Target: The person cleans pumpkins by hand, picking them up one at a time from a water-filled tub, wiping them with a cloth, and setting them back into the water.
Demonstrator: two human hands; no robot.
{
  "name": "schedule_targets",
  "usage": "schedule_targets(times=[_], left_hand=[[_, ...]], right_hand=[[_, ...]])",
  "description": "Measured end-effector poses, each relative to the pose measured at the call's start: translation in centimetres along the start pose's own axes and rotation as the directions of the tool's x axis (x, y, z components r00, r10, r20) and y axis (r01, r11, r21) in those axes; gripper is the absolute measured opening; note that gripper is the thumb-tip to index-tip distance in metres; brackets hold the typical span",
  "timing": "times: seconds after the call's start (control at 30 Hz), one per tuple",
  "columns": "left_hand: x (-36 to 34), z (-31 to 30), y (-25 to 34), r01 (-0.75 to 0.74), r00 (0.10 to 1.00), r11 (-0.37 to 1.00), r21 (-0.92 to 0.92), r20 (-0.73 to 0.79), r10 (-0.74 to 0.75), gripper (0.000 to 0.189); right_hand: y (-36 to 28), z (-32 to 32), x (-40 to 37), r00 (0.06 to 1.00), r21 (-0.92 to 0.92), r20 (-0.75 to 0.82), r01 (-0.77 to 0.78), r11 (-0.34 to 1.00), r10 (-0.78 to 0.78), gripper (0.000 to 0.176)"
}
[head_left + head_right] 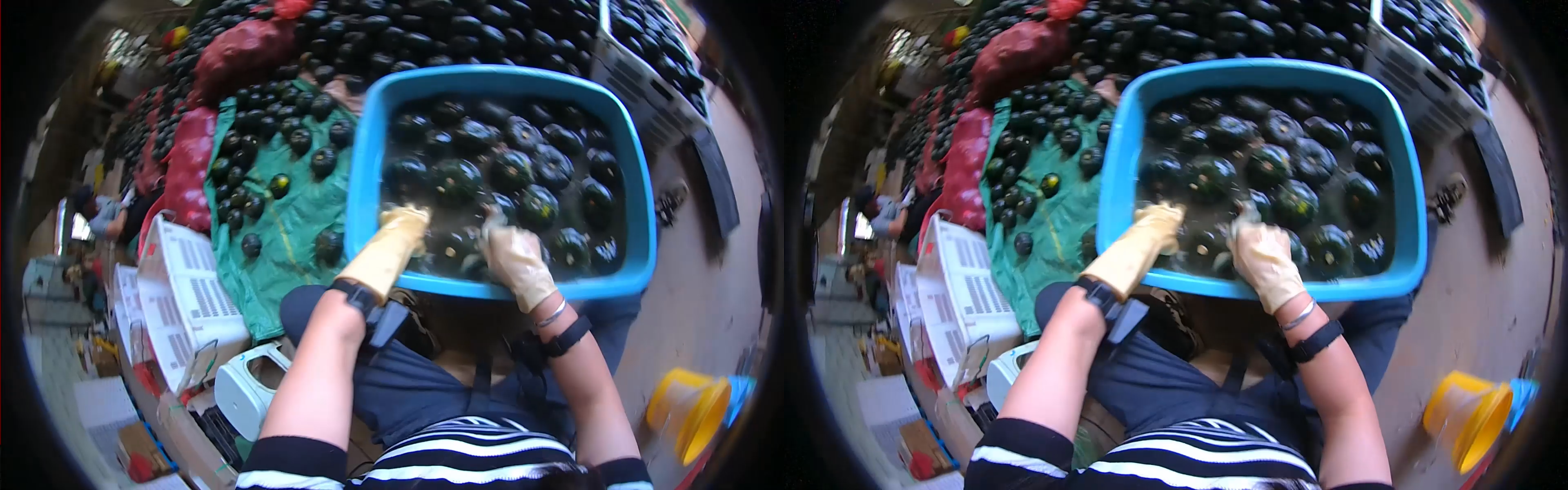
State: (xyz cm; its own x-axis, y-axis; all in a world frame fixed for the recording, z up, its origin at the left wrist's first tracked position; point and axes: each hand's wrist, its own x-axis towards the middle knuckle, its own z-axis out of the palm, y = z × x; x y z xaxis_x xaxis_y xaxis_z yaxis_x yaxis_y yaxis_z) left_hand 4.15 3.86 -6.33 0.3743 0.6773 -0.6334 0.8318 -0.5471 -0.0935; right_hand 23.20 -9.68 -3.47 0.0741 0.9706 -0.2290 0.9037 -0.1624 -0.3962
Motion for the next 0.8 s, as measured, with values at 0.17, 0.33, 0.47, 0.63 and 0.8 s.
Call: schedule_targets(times=[0.17, 0.33, 0.47, 0.63, 0.8], left_hand=[[1.1, 0.0, -2.4, -0.073, 0.989, 0.822, -0.565, 0.067, 0.133, 0.081], [0.8, 1.0, -3.9, -0.163, 0.889, -0.461, -0.872, -0.332, 0.315, 0.085], [-1.4, 0.2, 0.3, -0.065, 0.986, -0.541, -0.838, -0.139, 0.096, 0.051], [-3.0, 0.5, 4.3, -0.197, 0.775, -0.874, -0.444, -0.616, 0.139, 0.048], [-7.5, 0.1, 4.8, -0.402, 0.883, 0.515, -0.757, -0.469, 0.001, 0.051]], right_hand=[[2.4, 1.4, 4.8, 0.937, 0.165, 0.345, 0.002, 0.986, -0.059, 0.035], [3.5, -0.3, 4.5, 0.989, 0.627, 0.104, -0.144, 0.766, 0.101, 0.037], [-6.1, -5.0, 0.2, 0.994, 0.790, -0.038, -0.032, 0.612, 0.102, 0.037], [-6.6, 2.6, 4.1, 0.820, 0.424, -0.559, 0.409, 0.808, -0.122, 0.048], [2.1, 5.0, 9.0, 0.947, 0.972, 0.012, 0.065, 0.226, -0.322, 0.034]])
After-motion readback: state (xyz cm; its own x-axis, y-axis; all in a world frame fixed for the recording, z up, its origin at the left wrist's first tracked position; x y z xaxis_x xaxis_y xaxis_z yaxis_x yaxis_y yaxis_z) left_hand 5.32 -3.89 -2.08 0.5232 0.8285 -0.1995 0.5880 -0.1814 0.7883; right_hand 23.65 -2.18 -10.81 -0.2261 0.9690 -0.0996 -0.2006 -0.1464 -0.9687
